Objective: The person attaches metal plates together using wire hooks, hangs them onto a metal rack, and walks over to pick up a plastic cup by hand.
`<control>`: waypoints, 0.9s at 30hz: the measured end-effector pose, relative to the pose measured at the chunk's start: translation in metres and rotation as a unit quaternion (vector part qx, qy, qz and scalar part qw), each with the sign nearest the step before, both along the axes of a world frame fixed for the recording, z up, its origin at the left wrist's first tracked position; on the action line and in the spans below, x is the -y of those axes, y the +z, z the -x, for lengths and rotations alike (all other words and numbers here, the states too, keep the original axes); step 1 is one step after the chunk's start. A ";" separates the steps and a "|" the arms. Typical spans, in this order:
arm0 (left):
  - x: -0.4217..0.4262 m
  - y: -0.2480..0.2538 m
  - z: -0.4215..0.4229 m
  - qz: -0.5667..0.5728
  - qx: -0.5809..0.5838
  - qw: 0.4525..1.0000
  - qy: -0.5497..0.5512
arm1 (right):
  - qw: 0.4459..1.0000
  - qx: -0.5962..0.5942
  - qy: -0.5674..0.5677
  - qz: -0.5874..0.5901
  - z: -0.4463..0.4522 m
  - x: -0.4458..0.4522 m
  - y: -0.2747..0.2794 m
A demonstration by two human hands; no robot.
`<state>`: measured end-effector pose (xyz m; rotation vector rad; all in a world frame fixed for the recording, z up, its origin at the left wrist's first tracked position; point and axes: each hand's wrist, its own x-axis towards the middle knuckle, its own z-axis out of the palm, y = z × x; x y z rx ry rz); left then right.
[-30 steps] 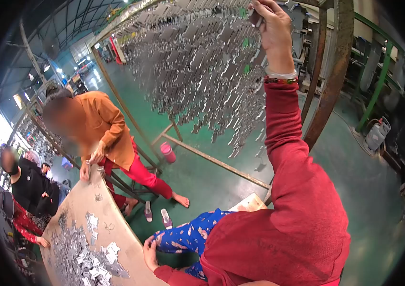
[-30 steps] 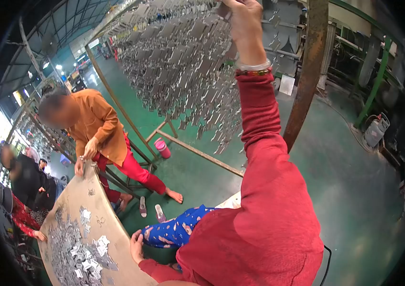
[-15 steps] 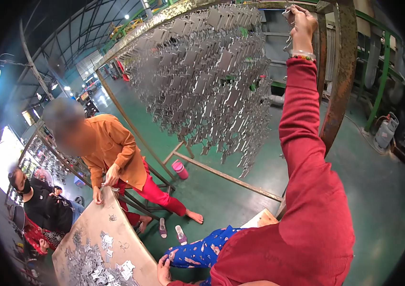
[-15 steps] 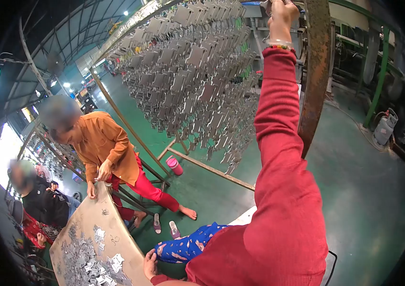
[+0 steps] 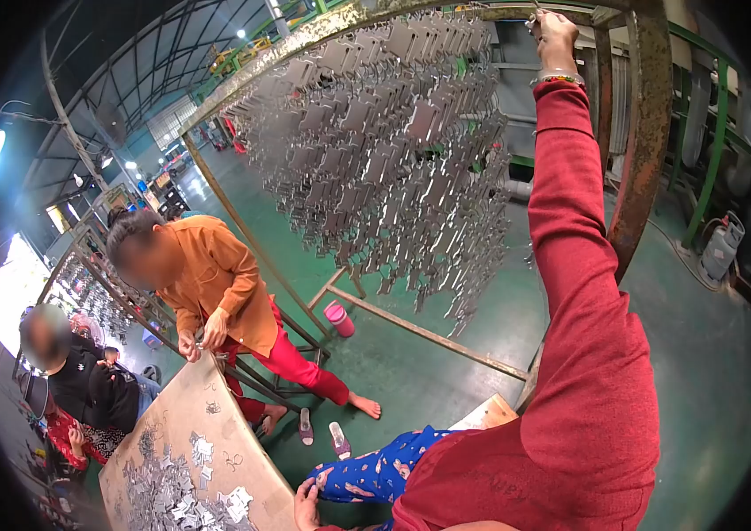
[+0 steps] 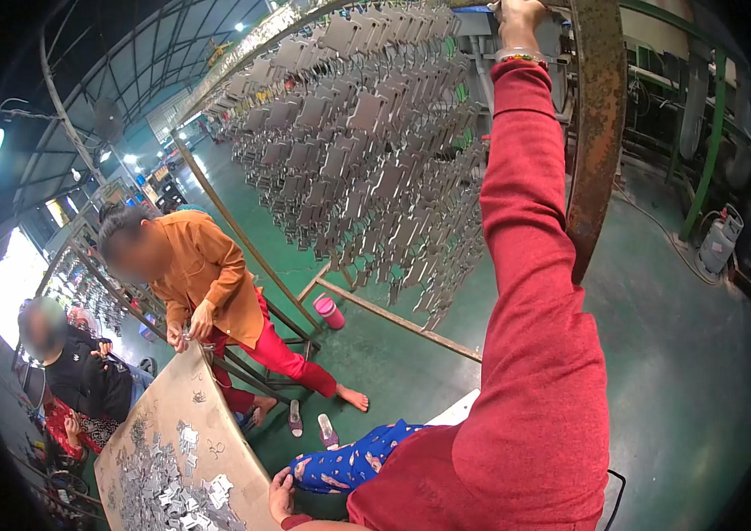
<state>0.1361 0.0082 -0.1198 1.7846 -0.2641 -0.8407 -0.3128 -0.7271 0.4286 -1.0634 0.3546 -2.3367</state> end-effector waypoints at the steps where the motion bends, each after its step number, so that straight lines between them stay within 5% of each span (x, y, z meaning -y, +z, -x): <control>1: -0.001 -0.002 -0.001 0.003 -0.004 1.000 0.001 | 1.000 0.019 0.014 -0.019 0.004 0.017 0.003; 5: 0.002 0.000 0.003 0.014 0.023 1.000 0.004 | 1.000 -0.010 0.027 -0.005 0.021 0.076 0.004; 8: -0.003 -0.029 -0.011 0.030 0.051 0.998 -0.017 | 0.967 -0.126 -0.176 -0.136 0.014 0.025 0.009; 9: -0.003 -0.040 -0.014 0.132 0.073 0.988 -0.039 | 0.929 -0.201 -0.297 -0.092 0.025 0.025 0.004; 11: 0.014 0.013 0.010 0.173 0.075 0.980 -0.058 | 0.844 -0.294 -0.449 0.018 0.038 0.022 -0.002; 12: 0.017 0.035 0.015 0.081 0.098 0.991 -0.047 | 0.822 -0.297 -0.482 0.062 0.036 0.020 -0.008; 15: 0.011 0.010 0.012 0.034 0.172 0.984 0.009 | 0.815 -0.252 -0.515 0.082 0.004 -0.032 -0.029; 18: 0.010 -0.009 0.002 0.041 0.077 0.996 -0.018 | 0.824 -0.190 -0.515 0.136 -0.047 -0.142 -0.084; 20: 0.012 0.024 0.017 0.107 0.058 0.993 0.005 | 0.852 -0.153 -0.442 0.237 -0.109 -0.218 -0.125; 22: 0.014 0.049 0.045 0.132 0.074 0.987 0.047 | 0.878 -0.084 -0.254 0.397 -0.190 -0.295 -0.164; 23: 0.016 0.055 0.059 0.127 0.101 0.984 0.070 | 0.896 0.026 0.076 0.436 -0.228 -0.324 -0.185; 24: 0.014 0.058 0.078 0.100 0.180 0.977 0.052 | 0.887 0.010 0.119 0.445 -0.264 -0.348 -0.203; 26: 0.004 0.072 0.127 0.114 0.101 0.988 0.027 | 0.926 -0.053 0.191 0.322 -0.339 -0.411 -0.242; 27: -0.003 0.078 0.155 0.114 0.090 0.989 0.036 | 0.915 -0.097 0.336 0.202 -0.367 -0.444 -0.257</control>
